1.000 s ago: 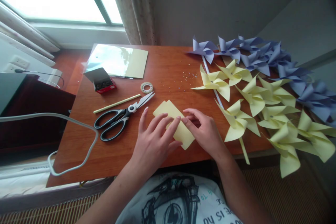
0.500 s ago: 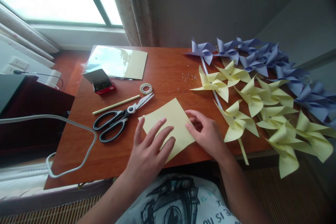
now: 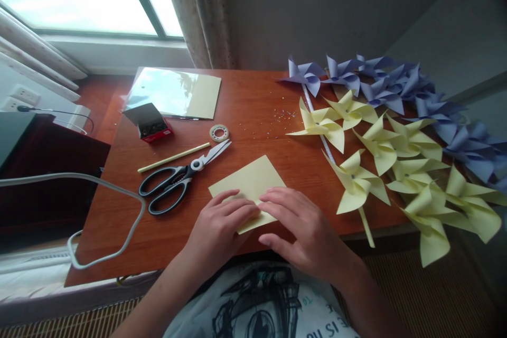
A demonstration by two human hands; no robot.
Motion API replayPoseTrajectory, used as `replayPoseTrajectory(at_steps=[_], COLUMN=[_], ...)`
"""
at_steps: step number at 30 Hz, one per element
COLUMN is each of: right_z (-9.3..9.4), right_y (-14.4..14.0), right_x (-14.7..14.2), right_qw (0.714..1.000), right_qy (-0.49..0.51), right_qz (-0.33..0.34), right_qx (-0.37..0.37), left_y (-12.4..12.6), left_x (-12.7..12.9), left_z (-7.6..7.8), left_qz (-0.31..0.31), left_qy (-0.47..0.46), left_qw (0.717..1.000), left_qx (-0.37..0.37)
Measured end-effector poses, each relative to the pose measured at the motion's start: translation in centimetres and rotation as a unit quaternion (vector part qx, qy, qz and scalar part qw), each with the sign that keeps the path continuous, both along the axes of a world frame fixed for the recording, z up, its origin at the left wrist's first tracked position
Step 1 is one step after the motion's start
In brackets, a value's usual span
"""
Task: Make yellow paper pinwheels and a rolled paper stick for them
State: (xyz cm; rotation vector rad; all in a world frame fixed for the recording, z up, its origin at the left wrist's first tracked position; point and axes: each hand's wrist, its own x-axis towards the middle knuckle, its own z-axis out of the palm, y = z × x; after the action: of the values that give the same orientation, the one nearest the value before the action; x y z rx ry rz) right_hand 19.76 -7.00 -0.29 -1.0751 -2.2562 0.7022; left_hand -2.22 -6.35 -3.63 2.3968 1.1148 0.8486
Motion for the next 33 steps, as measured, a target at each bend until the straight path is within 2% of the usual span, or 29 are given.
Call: replayPoseTrajectory(at_steps=[3, 9, 11, 14, 17, 19, 23, 27, 30, 33], right_z=[-0.9, -2.4, -2.4, -2.4, -2.2, -2.0, -1.8, -2.0, -2.3, -2.6], right_y=[0.0, 0.1, 0.1, 0.4, 1.0, 1.3, 1.7, 2.0, 2.7, 3.7], right_x=[-0.7, -1.0, -1.0, -1.0, -1.2, -1.3, -1.6, -1.6, -1.6, -1.8], right_qw=[1.000, 0.991, 0.982, 0.970, 0.960, 0.952, 0.943, 0.956, 0.971, 0.977], right_qy=[0.006, 0.077, 0.094, 0.090, 0.068, 0.063, 0.059, 0.025, -0.034, -0.108], right_qz=[-0.008, -0.105, -0.146, -0.194, -0.223, -0.237, -0.248, -0.238, -0.225, -0.184], right_qx=[-0.006, -0.038, -0.073, -0.115, -0.156, -0.186, -0.213, -0.168, -0.072, 0.000], left_y=[0.0, -0.5, -0.7, -1.3, -2.7, -3.8, -5.3, -5.5, -5.5, -5.5], left_x=[0.2, 0.5, 0.5, 1.1, 2.3, 3.2, 4.6, 5.1, 5.3, 5.4], left_z=[0.0, 0.4, 0.6, 1.4, 2.4, 2.8, 2.5, 1.7, 1.2, 0.8], left_qz=[0.025, 0.073, 0.097, 0.136, 0.118, 0.095, 0.086, 0.095, 0.093, 0.084], left_qy=[0.002, -0.003, 0.020, 0.070, 0.122, 0.150, 0.200, 0.214, 0.212, 0.219], left_qw=[1.000, 0.996, 0.994, 0.988, 0.983, 0.981, 0.974, 0.971, 0.971, 0.971], left_qx=[-0.003, -0.060, -0.036, 0.037, 0.075, 0.071, 0.062, 0.055, 0.049, 0.040])
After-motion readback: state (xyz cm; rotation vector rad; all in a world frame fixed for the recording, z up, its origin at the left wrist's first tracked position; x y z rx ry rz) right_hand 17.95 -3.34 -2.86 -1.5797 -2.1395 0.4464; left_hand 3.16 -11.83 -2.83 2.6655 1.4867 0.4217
